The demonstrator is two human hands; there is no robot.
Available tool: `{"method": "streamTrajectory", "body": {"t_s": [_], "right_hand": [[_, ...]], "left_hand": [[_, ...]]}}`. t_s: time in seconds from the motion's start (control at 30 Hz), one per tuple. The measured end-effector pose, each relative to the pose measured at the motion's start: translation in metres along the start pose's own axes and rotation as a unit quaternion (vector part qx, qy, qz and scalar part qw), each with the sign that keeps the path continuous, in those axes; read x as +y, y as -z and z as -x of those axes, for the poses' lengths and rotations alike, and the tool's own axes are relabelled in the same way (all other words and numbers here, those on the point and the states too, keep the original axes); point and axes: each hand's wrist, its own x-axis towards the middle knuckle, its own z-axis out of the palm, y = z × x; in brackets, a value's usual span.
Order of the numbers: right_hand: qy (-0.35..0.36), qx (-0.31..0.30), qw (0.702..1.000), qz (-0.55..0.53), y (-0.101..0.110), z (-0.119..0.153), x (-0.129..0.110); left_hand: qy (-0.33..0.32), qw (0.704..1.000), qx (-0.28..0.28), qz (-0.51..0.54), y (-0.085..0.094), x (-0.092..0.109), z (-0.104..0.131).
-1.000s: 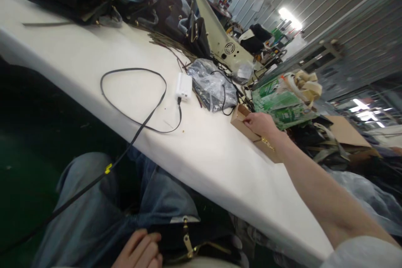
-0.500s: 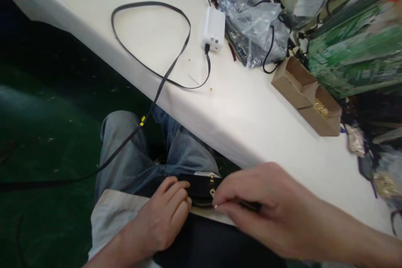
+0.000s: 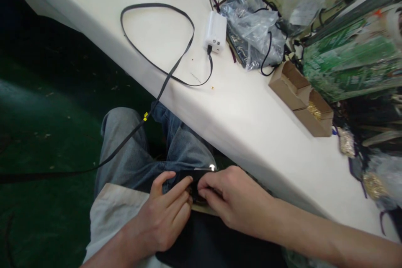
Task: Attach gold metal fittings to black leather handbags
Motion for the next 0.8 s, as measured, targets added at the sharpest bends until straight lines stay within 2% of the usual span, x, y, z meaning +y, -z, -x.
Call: {"method": "streamTrajectory", "body": {"t_s": [0.13, 0.3, 0.5, 0.63, 0.8], "right_hand": [[0.010, -0.020, 0.994, 0.107, -0.007, -0.019, 0.008], [0.071, -0.046, 0.993, 0.085, -0.013, -0.026, 0.012], [0.072, -0.062, 0.992, 0.077, -0.011, -0.027, 0.011], [0.071, -0.055, 0.993, 0.073, -0.011, -0.029, 0.012], [0.070, -0.045, 0.995, 0.057, -0.011, -0.033, 0.014]], "left_hand": [[0.003, 1.000, 0.007, -0.007, 0.001, 0.001, -0.001], [0.012, 1.000, 0.011, -0.009, 0.004, -0.004, -0.006], [0.022, 1.000, 0.009, -0.011, 0.003, -0.007, -0.007], [0.028, 0.999, 0.027, -0.009, 0.004, -0.006, -0.010], [0.034, 0.999, 0.021, -0.010, 0.005, -0.007, -0.014]]}}
